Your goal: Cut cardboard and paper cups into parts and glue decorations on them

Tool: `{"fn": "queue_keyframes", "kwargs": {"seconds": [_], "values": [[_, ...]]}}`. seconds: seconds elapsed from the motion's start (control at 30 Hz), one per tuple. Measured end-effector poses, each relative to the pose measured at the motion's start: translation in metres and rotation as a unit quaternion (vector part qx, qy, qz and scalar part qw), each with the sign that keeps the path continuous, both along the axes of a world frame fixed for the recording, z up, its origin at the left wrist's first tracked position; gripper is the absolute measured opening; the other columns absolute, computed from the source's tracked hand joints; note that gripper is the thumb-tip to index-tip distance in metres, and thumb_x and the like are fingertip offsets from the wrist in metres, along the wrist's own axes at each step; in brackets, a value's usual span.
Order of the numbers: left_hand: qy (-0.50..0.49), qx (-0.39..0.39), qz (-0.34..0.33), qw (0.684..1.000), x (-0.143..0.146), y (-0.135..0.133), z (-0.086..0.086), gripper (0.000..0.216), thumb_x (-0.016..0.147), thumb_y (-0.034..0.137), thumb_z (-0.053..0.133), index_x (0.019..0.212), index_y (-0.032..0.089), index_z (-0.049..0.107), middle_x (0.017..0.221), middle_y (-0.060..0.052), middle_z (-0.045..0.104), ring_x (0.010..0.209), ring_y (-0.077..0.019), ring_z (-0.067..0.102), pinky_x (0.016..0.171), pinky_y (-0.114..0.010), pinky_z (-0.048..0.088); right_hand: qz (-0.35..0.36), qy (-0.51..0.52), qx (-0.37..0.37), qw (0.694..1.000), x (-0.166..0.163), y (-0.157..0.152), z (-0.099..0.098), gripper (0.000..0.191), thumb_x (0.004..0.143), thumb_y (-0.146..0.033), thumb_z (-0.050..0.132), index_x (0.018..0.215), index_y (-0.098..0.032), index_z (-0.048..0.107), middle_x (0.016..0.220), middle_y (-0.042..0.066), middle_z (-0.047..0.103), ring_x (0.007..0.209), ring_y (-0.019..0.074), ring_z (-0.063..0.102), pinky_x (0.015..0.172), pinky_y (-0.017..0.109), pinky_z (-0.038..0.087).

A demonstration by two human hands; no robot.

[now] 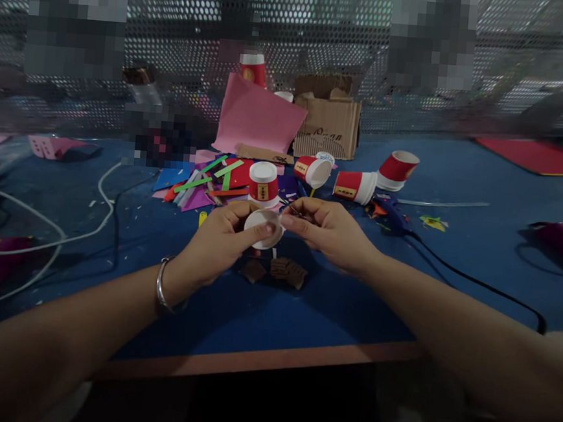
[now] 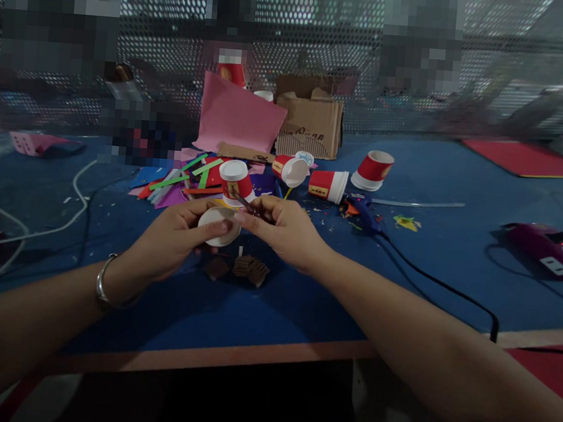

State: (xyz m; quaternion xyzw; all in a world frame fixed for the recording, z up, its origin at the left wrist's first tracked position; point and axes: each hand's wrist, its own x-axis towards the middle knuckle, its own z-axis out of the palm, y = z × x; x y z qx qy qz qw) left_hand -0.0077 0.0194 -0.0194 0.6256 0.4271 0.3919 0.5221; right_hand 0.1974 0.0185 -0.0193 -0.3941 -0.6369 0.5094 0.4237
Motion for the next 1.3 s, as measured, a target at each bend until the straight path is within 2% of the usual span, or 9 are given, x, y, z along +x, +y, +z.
{"fn": "queue_keyframes", "kwargs": {"seconds": [0.17,0.4,0.6,0.77,0.9,1.1,1.3], "values": [[-0.015,0.026,0.035,0.999,-0.001,0.005,-0.001,0.024,0.082,0.037,0.08,0.096,0.018,0.076,0.082,-0.001,0.072,0.061,-0.0097,0.056,0.045,-0.018,0.037,-0.012,-0.071,0.087,0.994,0.006,0.001,0.001,0.054,0.093,-0.072,0.062,0.086,-0.018,0.063,0.07,-0.004,0.047,0.063,0.0102,0.038,0.057,0.028,0.029],[-0.038,0.087,0.065,0.993,-0.005,0.007,-0.003,0.019,0.085,0.031,0.082,0.096,0.018,0.074,0.075,0.002,0.068,0.053,-0.0065,0.053,0.047,-0.019,0.043,-0.027,-0.217,0.133,0.967,0.01,0.001,0.001,0.05,0.099,-0.065,0.057,0.092,-0.017,0.068,0.077,0.0,0.059,0.068,0.0127,0.046,0.062,0.03,0.032],[-0.057,0.017,0.03,0.998,-0.005,0.006,-0.004,0.026,0.084,0.038,0.083,0.099,0.018,0.074,0.081,-0.002,0.073,0.06,-0.0098,0.064,0.045,-0.018,0.04,-0.028,-0.217,0.156,0.963,0.01,-0.001,0.001,0.056,0.097,-0.071,0.057,0.089,-0.017,0.069,0.074,-0.001,0.055,0.065,0.0115,0.044,0.061,0.029,0.032],[-0.086,-0.01,0.029,0.996,-0.002,0.006,-0.002,0.031,0.08,0.037,0.086,0.102,0.019,0.074,0.085,-0.001,0.074,0.064,-0.0104,0.066,0.046,-0.017,0.039,-0.039,-0.216,0.173,0.96,0.011,-0.003,0.003,0.058,0.097,-0.072,0.057,0.089,-0.016,0.07,0.073,-0.002,0.056,0.064,0.0107,0.045,0.059,0.029,0.033],[-0.133,0.0,0.014,0.991,0.0,0.007,-0.001,0.027,0.079,0.034,0.089,0.096,0.019,0.075,0.084,0.001,0.072,0.067,-0.0093,0.061,0.055,-0.02,0.045,-0.037,-0.196,0.175,0.964,0.012,-0.003,0.003,0.055,0.097,-0.07,0.059,0.091,-0.017,0.071,0.072,-0.003,0.057,0.063,0.0099,0.046,0.057,0.027,0.033],[-0.158,-0.021,-0.021,0.987,0.0,0.005,-0.002,0.026,0.08,0.039,0.091,0.093,0.019,0.08,0.089,-0.001,0.074,0.08,-0.0109,0.063,0.073,-0.021,0.05,-0.033,-0.198,0.189,0.961,0.011,-0.003,0.003,0.053,0.098,-0.068,0.061,0.094,-0.016,0.074,0.079,0.001,0.066,0.069,0.0124,0.055,0.064,0.028,0.038],[-0.167,-0.05,-0.002,0.985,0.002,0.002,0.0,0.028,0.075,0.04,0.093,0.087,0.019,0.079,0.085,-0.001,0.073,0.077,-0.0117,0.062,0.072,-0.023,0.051,-0.038,-0.197,0.205,0.958,0.012,-0.005,0.006,0.055,0.098,-0.068,0.058,0.093,-0.016,0.074,0.077,0.0,0.063,0.066,0.0116,0.051,0.062,0.027,0.037]]}}
